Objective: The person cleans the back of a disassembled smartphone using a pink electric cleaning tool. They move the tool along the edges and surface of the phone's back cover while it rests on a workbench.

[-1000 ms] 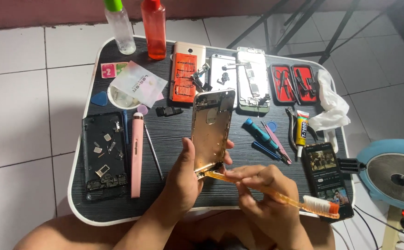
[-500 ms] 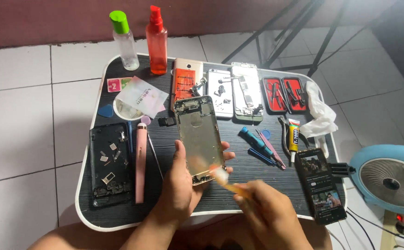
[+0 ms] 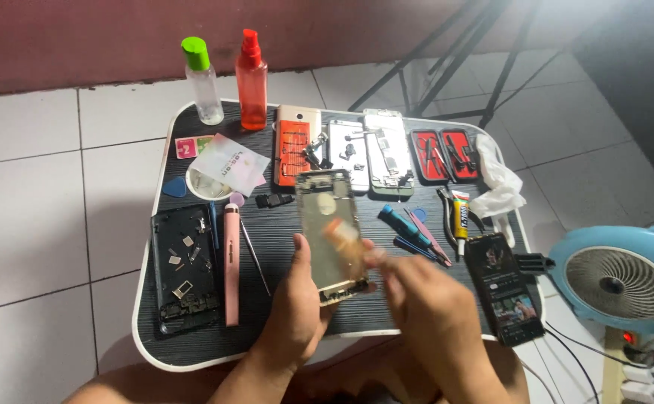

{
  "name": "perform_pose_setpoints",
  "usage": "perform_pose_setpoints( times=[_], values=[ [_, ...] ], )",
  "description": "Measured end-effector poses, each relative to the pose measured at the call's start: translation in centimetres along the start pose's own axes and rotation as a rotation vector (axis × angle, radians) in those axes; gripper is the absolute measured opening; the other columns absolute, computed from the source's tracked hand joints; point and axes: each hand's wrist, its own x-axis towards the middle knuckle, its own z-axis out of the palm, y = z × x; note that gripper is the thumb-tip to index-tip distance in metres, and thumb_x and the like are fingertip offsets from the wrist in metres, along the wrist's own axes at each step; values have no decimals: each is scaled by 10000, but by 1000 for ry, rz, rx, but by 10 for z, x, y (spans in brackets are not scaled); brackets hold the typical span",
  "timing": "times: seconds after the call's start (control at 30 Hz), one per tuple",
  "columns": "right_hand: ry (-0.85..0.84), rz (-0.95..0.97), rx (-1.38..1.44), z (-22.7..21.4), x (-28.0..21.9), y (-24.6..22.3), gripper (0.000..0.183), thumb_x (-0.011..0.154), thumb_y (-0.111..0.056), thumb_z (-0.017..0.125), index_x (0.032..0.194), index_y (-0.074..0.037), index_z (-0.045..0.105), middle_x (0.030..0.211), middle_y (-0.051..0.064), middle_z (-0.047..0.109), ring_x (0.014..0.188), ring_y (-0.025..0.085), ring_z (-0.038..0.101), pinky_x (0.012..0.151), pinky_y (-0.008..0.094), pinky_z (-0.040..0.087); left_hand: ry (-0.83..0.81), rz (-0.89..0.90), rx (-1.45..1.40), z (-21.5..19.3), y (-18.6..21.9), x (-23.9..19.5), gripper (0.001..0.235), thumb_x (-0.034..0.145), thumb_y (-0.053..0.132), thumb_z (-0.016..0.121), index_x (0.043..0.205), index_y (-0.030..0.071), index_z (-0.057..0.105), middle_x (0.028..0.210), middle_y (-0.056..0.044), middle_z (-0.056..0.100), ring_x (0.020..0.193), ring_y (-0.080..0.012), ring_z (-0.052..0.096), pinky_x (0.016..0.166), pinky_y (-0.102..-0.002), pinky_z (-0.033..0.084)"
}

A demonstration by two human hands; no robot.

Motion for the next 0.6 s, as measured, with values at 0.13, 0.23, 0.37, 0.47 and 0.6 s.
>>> perform_pose_setpoints(
  times=[0.13,0.23,0.37,0.47,0.6],
  values=[
    [147,-57,-22,-5,1,0,234,985,-119,637,1215,-138,677,996,22,781,811,233,758,668,376,605,51,-1,55,19,16,-13,814,968,580,263,1382,-27,614,1168,-253,721,959,-338,681,763,-471,579],
    [2,-50,40,-1,-7,-4,197,962,-137,612,1136,-171,697,986,21,752,743,271,716,561,369,529,142,-112,-83,25,20,-25,795,1009,587,258,1265,-67,631,1197,-300,716,1100,-383,681,989,-494,519],
    [224,106,-48,-7,-12,5,392,989,-62,604,1377,-121,593,1139,128,735,940,282,714,763,413,582,64,-16,64,24,25,-36,766,996,561,263,1393,10,617,1138,-222,724,950,-320,676,756,-472,579],
    [130,324,100,-13,-25,-1,405,957,-79,570,1356,-92,641,1194,113,694,1047,268,695,912,386,539,18,26,81,14,19,-33,734,993,544,277,1470,52,540,1207,-199,701,1017,-311,673,756,-454,575],
    [14,468,133,-4,-44,0,414,882,-64,588,1277,-117,700,1179,89,721,1066,254,697,936,388,534,-54,116,27,10,13,-30,521,1020,375,418,1437,74,506,1212,-192,641,1115,-312,651,928,-431,542]
  ],
)
